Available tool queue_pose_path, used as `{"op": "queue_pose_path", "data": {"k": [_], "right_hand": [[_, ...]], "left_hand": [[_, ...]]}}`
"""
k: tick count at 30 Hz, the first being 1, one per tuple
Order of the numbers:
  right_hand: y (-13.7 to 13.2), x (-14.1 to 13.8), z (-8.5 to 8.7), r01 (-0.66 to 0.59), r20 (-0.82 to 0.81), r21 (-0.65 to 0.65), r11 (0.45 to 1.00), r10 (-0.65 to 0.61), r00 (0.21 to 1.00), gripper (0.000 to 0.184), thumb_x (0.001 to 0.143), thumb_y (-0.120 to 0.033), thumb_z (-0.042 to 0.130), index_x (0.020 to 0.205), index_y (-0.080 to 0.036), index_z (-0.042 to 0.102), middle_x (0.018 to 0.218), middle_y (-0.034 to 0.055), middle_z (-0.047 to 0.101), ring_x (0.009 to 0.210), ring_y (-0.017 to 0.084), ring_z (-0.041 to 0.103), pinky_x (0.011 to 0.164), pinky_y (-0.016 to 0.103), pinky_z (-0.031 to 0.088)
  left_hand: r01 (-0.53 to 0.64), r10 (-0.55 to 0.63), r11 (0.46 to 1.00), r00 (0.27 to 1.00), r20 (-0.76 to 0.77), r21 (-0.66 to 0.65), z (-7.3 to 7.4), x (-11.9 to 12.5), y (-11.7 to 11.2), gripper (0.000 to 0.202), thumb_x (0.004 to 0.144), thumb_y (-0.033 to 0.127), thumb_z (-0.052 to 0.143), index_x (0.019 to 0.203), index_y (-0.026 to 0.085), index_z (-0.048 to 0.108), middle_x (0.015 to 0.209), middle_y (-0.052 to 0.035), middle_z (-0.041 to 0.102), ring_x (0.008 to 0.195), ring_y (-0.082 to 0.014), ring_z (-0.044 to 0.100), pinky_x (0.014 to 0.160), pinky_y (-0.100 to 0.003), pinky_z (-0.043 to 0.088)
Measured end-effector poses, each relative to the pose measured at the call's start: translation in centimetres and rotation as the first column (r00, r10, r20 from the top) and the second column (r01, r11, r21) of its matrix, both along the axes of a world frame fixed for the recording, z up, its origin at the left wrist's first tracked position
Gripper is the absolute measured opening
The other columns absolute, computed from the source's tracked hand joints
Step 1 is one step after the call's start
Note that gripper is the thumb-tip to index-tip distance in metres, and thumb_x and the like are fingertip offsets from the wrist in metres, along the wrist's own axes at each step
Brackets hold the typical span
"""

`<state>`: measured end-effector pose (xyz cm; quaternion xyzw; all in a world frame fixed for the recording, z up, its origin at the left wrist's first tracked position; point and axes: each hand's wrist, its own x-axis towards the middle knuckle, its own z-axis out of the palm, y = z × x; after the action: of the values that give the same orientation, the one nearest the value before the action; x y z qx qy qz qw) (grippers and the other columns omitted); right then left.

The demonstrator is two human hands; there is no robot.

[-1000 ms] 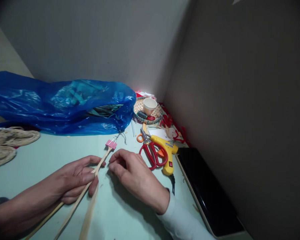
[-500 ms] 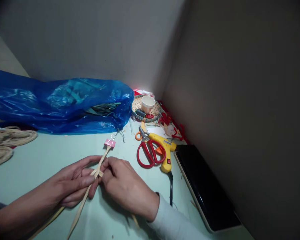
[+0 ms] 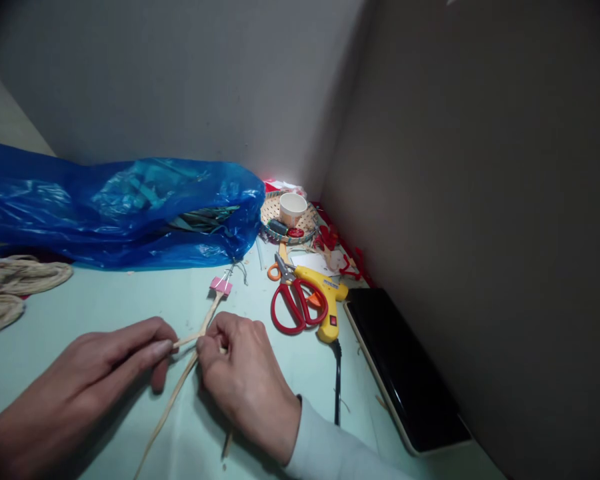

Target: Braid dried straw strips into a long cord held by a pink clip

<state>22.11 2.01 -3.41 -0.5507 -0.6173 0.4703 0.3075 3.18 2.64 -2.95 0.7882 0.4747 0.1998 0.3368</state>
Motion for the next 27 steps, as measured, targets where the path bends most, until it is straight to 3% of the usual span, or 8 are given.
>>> {"op": "queue_pose_path", "data": {"k": [3,9,12,14,17,19,23,27], "right_hand": [[-0.1,-0.2,-0.5,-0.017,-0.167,-0.069,0.997,0.006,0.986,0.019,0.09,-0.02,0.05,0.072,-0.019,0.053,0.057,-0.0013,0.059,0.05,0.012,0.055,0.053,0.022,0.041],[0.2,-0.2,-1.0,-0.085,-0.385,-0.14,0.987,0.025,0.923,0.018,0.087,-0.018,0.05,0.075,-0.016,0.063,0.068,0.004,0.068,0.053,0.012,0.055,0.056,0.024,0.044],[0.1,-0.2,-0.7,-0.058,-0.368,-0.178,0.982,-0.011,0.93,0.016,0.087,-0.02,0.053,0.074,-0.017,0.06,0.07,0.005,0.071,0.056,0.013,0.056,0.058,0.024,0.044],[0.0,-0.3,-0.4,-0.015,-0.326,-0.193,0.981,-0.05,0.944,0.016,0.086,-0.02,0.057,0.071,-0.017,0.057,0.066,0.0043,0.069,0.056,0.013,0.055,0.057,0.023,0.042],[-0.1,-0.3,-0.1,0.01,-0.294,-0.204,0.979,-0.071,0.953,0.016,0.087,-0.019,0.057,0.07,-0.017,0.057,0.063,0.0031,0.068,0.051,0.01,0.045,0.051,0.021,0.033],[-0.1,-0.4,0.0,-0.01,-0.372,-0.218,0.976,-0.074,0.925,0.016,0.088,-0.019,0.057,0.072,-0.017,0.056,0.062,0.0018,0.066,0.052,0.009,0.043,0.052,0.02,0.031],[-0.2,-0.5,-0.3,-0.069,-0.52,-0.265,0.962,-0.082,0.85,0.015,0.09,-0.014,0.052,0.077,-0.019,0.049,0.052,-0.0039,0.057,0.049,0.01,0.046,0.055,0.02,0.035],[-0.2,0.0,-0.2,-0.071,-0.286,-0.216,0.974,0.007,0.958,0.015,0.091,-0.017,0.053,0.076,-0.018,0.052,0.059,0.0,0.063,0.053,0.01,0.049,0.055,0.021,0.037]], "left_hand": [[0.101,-0.086,0.917,0.995,-0.055,0.385,-1.0,0.2,-1.2,0.025,0.098,0.022,0.041,0.079,0.024,0.058,0.062,0.0038,0.065,0.05,-0.0134,0.061,0.053,-0.024,0.044],[0.261,-0.146,0.482,0.965,-0.217,0.837,-4.6,1.7,-2.5,0.03,0.093,0.004,0.033,0.107,0.011,0.059,0.059,0.0,0.065,0.045,-0.0158,0.059,0.045,-0.028,0.044],[0.195,-0.056,0.38,0.981,-0.188,0.904,-5.1,1.7,-2.5,0.038,0.097,0.005,0.026,0.108,0.009,0.061,0.062,-0.0025,0.067,0.046,-0.0168,0.058,0.048,-0.031,0.042],[0.217,-0.096,0.438,0.976,-0.194,0.873,-4.1,1.3,-2.3,0.032,0.097,0.008,0.033,0.101,0.013,0.065,0.067,-0.0031,0.068,0.053,-0.0169,0.059,0.052,-0.031,0.042],[0.151,-0.132,0.837,0.988,-0.075,0.526,-1.6,0.7,-1.0,0.03,0.097,0.018,0.042,0.075,0.022,0.061,0.068,-0.0007,0.061,0.064,-0.0174,0.058,0.061,-0.03,0.042],[-0.03,0.023,0.991,0.998,0.055,0.134,-0.3,0.7,0.2,0.023,0.097,0.032,0.048,0.082,0.023,0.062,0.077,-0.0009,0.064,0.073,-0.0185,0.06,0.068,-0.029,0.044],[0.154,0.104,0.774,0.926,0.363,-0.614,-0.3,1.8,1.9,0.025,0.089,0.046,0.057,0.087,0.021,0.059,0.068,0.0019,0.059,0.056,-0.0125,0.049,0.054,-0.024,0.038],[0.117,0.291,0.601,0.889,0.353,-0.79,-1.1,2.4,1.8,0.035,0.077,0.05,0.071,0.082,0.019,0.054,0.061,0.0078,0.044,0.047,-0.0052,0.015,0.043,-0.021,0.012]]}}
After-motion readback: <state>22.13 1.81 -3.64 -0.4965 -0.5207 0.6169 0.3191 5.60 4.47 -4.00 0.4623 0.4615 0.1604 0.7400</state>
